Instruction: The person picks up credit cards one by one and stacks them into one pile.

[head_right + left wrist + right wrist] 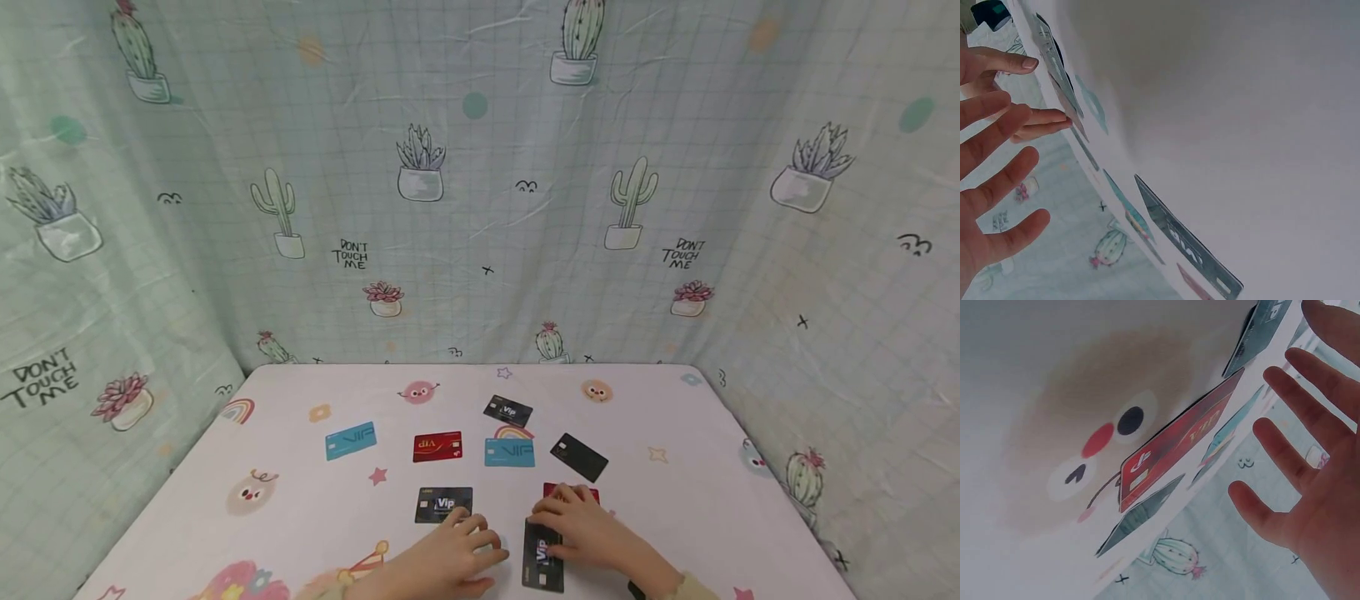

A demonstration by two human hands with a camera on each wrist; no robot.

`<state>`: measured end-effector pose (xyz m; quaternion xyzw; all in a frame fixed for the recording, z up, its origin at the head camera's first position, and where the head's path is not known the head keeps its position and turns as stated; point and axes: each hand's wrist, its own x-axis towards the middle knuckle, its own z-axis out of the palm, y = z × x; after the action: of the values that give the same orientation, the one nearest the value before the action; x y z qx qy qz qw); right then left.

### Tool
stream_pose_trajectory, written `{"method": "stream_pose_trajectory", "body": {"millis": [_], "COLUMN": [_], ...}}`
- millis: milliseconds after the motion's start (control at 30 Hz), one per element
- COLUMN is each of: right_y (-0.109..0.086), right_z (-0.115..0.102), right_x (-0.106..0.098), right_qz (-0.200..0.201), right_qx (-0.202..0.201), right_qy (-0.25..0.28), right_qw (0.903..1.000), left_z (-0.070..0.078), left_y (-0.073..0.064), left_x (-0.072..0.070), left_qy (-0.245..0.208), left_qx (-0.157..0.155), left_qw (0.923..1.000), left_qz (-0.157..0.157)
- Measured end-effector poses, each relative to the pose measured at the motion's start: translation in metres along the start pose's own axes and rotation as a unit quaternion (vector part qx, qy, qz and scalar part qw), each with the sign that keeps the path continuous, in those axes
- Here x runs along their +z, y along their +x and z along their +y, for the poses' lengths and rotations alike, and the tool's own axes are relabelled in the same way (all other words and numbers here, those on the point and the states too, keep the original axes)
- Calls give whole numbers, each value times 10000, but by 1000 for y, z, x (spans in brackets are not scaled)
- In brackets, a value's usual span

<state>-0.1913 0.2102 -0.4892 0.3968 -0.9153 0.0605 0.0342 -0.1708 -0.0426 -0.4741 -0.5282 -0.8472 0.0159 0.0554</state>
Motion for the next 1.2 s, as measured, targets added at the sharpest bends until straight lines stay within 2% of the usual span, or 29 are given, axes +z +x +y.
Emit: {"method": "stream_pose_trajectory", "body": {"millis": [167, 333, 600, 767, 1000, 1200], "right_y": [-3, -5, -6, -3, -3, -6], "right_z": [2, 4, 4, 2, 2, 6], "right_x": [1, 2, 5, 8, 8, 7], "right_qz": [-256, -442, -275, -331, -626, -626], "right_qx": [17, 40, -23, 129, 411, 166], "right_qy": [26, 108, 177, 229, 427, 293], "right_qw": [9997, 9990, 9995, 9991, 9963, 9975], "left_z": [6, 11, 19, 21, 22, 22], "left_y": [2, 3, 3, 3, 4, 5], "left_x": [1, 6, 9, 8, 11, 15], "left_qy": [-231, -496, -657, -832, -601, -424], "left_qx": [217, 175, 45, 48, 152, 182], "left_qw": [9986, 9959, 9928, 9903, 9920, 9915], "left_qz": [-414, -742, -1005, -1109, -1102, -1218]}}
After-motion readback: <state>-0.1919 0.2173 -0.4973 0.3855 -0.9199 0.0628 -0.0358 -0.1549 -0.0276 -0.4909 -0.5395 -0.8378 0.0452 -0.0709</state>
